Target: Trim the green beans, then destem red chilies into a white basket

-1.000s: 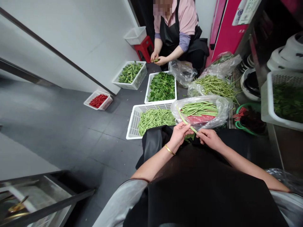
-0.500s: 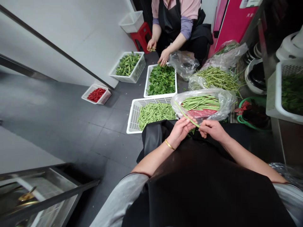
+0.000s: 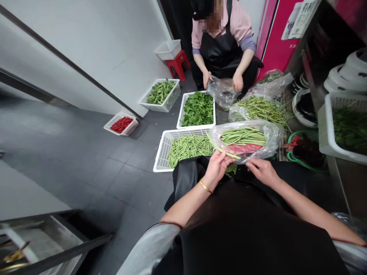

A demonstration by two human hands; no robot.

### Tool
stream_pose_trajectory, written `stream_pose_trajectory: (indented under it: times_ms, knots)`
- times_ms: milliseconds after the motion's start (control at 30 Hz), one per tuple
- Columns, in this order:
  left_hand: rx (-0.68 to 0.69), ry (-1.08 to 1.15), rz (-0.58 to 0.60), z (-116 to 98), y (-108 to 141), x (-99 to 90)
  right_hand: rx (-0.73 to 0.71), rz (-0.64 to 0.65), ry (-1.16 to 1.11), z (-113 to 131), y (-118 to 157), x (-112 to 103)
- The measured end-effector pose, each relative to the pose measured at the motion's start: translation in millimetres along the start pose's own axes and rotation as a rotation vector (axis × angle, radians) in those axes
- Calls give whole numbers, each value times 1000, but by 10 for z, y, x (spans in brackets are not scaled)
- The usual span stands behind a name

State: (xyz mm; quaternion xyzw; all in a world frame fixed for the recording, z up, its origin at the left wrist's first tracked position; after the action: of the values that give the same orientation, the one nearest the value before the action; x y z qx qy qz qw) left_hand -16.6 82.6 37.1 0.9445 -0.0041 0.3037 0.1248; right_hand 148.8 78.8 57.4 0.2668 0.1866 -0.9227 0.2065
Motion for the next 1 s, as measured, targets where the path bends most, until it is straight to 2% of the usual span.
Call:
stream_pose_trajectory:
  times_ms: [67, 100, 133, 233, 333, 400, 533, 600, 633, 700, 733, 800, 867, 900, 933, 1000]
  knots:
    - [-48, 24, 86, -1, -10, -22, 58, 238, -109, -158, 159, 239]
    - [-105, 21, 160, 37, -1, -8, 102, 297, -177, -221, 204, 300]
    - [-177, 10, 245, 94, 24, 21, 157, 307, -264, -271, 206, 318]
    - [-384, -35, 463, 282, 164, 133, 302, 167, -598, -287, -3, 248]
    - [-497, -69, 547, 401, 284, 206, 300, 134, -749, -92, -280, 289]
    - [-492, -71, 522, 431, 299, 210, 218, 83, -626, 35, -376, 310]
    - [-430, -37, 397, 512, 259, 170, -67, -164, -135, 234, -299, 245]
    - [-415, -55, 340, 564, 254, 157, -129, -204, 5, 275, -238, 227]
    - [-409, -78, 320, 574, 259, 155, -114, -198, 27, 266, -227, 202]
    - [-400, -166, 332, 541, 287, 167, -13, -91, -47, 209, -230, 152]
    - [-398, -251, 390, 502, 313, 192, 57, 30, -154, 177, -222, 161]
    - [-369, -487, 581, 389, 367, 248, 204, 344, -460, 164, -119, 252]
    - [-275, -727, 704, 241, 349, 241, 338, 607, -765, 207, 66, 364]
    - [-208, -805, 680, 155, 288, 205, 397, 678, -863, 212, 146, 421]
    - [-138, -838, 592, 62, 199, 150, 447, 705, -915, 193, 202, 490]
    - [-31, -809, 357, -76, 38, 30, 508, 682, -923, 118, 239, 664]
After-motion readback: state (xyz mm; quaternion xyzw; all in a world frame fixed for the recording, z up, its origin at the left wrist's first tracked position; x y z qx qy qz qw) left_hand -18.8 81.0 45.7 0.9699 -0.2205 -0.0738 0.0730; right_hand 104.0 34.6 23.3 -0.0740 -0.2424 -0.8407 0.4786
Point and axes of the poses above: each hand's wrist, its own y-axis away from the middle knuckle, its own x-axis out of the palm, z = x × y, the point moved 8 cm from there along -y, towards the middle knuckle, and after that the axes turned 8 degrees about -y, right-handed, at the moved point
